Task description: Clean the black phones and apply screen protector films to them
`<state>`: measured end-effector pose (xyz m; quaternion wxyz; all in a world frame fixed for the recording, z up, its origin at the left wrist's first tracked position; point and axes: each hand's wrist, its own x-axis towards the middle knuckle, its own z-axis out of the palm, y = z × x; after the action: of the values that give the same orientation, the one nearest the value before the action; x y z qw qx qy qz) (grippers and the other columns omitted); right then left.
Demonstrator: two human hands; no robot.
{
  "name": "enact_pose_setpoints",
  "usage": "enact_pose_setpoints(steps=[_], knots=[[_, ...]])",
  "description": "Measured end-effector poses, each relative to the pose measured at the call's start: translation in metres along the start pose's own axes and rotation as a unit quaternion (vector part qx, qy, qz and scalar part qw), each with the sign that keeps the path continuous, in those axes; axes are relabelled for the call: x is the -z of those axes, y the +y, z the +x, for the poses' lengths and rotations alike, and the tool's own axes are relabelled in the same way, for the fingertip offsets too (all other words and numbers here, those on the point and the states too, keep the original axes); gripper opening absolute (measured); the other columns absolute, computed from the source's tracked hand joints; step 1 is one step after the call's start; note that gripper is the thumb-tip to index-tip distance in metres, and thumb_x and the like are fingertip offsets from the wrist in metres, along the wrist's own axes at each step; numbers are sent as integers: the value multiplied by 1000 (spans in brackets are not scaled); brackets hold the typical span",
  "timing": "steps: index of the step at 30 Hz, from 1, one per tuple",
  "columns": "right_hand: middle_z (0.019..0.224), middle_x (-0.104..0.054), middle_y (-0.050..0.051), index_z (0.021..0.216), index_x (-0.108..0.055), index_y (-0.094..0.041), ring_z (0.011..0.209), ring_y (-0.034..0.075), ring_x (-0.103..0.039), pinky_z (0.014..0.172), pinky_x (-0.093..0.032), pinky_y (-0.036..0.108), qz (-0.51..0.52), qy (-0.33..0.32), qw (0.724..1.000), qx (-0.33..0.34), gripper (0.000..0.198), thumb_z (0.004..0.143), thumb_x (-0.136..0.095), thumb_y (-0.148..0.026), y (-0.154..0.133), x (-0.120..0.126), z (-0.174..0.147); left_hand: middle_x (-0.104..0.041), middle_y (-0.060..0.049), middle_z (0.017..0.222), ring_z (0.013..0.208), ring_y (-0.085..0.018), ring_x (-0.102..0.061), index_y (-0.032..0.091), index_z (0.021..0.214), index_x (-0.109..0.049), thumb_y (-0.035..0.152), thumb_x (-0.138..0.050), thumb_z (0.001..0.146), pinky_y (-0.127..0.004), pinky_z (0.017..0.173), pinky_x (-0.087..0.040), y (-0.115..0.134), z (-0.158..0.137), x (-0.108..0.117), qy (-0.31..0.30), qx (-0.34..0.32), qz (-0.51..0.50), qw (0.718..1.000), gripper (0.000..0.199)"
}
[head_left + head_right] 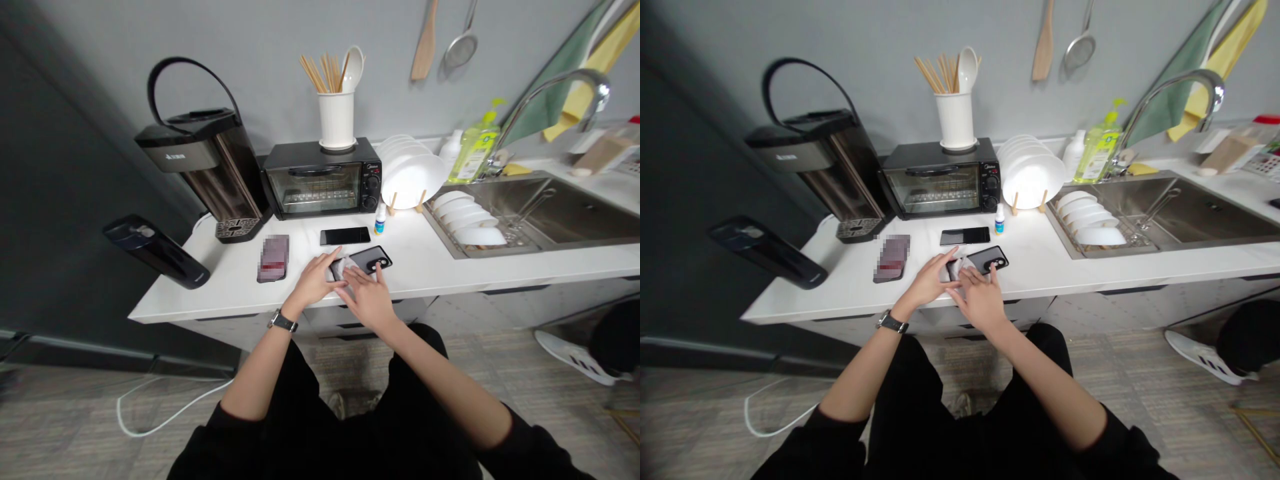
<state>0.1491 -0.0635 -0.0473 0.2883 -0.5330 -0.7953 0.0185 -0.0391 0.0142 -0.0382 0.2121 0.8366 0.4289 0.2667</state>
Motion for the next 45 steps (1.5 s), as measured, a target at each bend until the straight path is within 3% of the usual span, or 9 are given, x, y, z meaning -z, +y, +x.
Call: enact_pose_setpoints(steps=[7,14,17,21,27,32,37,40,45], knots=[[145,-65,30,140,-63,-1,138,42,-62,127,-18,70,-115,48,988,-90,69,111,-38,-57,52,10,11,-66,-10,143,133,-32,-60,32,168,-35,42,-83,87,-48,119,-42,9,2,2,-2,5,9,1000,95],[141,-68,29,134,-68,-1,136,38,-63,126,-31,59,-40,0,999,-17,71,108,-42,-62,-13,-20,30,-63,-12,148,131,-31,-60,28,170,-31,29,-74,89,-47,117,-43,-5,2,0,-21,-19,-2,1000,91],[144,-68,24,137,-67,-8,139,33,-62,126,-34,57,10,-12,1000,12,65,108,-45,-61,-19,-19,20,-64,-11,146,130,-31,-60,28,170,-29,27,-74,87,-46,115,-45,-8,2,-1,-17,-7,1,1000,94],[144,-71,14,138,-67,-20,142,30,-61,128,-27,61,2,-13,999,30,49,111,-43,-53,21,3,0,-64,-12,144,133,-33,-59,28,170,-29,39,-82,86,-47,117,-43,-3,1,-2,-5,13,7,1000,100],[146,-68,19,143,-65,-14,137,37,-64,128,-19,68,-88,53,993,-56,58,110,-43,-56,74,17,4,-66,-11,146,134,-33,-60,29,170,-28,42,-86,84,-49,118,-41,6,2,-2,-2,20,16,1000,105],[143,-68,28,139,-67,-4,140,42,-60,124,-30,64,-69,46,995,-51,74,105,-46,-67,27,-14,28,-64,-12,150,136,-33,-61,29,171,-25,40,-81,87,-50,118,-41,1,3,-2,-4,10,7,1000,102],[140,-72,21,136,-69,-11,137,33,-64,124,-36,57,17,-7,1000,19,66,106,-46,-66,-12,-20,22,-58,-15,156,141,-33,-57,27,173,-20,30,-78,86,-50,119,-42,-6,1,-5,-6,20,5,1000,104],[141,-73,13,136,-69,-20,139,29,-63,127,-30,59,17,-22,999,31,54,109,-44,-59,14,-2,11,-63,-15,149,137,-34,-60,26,173,-20,35,-81,86,-51,119,-42,-4,1,-7,4,18,7,1000,106],[143,-71,15,138,-68,-19,137,32,-65,128,-25,62,-60,12,998,-24,52,111,-40,-54,78,21,9,-65,-13,147,137,-35,-59,27,171,-25,43,-85,84,-51,119,-41,5,2,-5,10,25,16,999,107]])
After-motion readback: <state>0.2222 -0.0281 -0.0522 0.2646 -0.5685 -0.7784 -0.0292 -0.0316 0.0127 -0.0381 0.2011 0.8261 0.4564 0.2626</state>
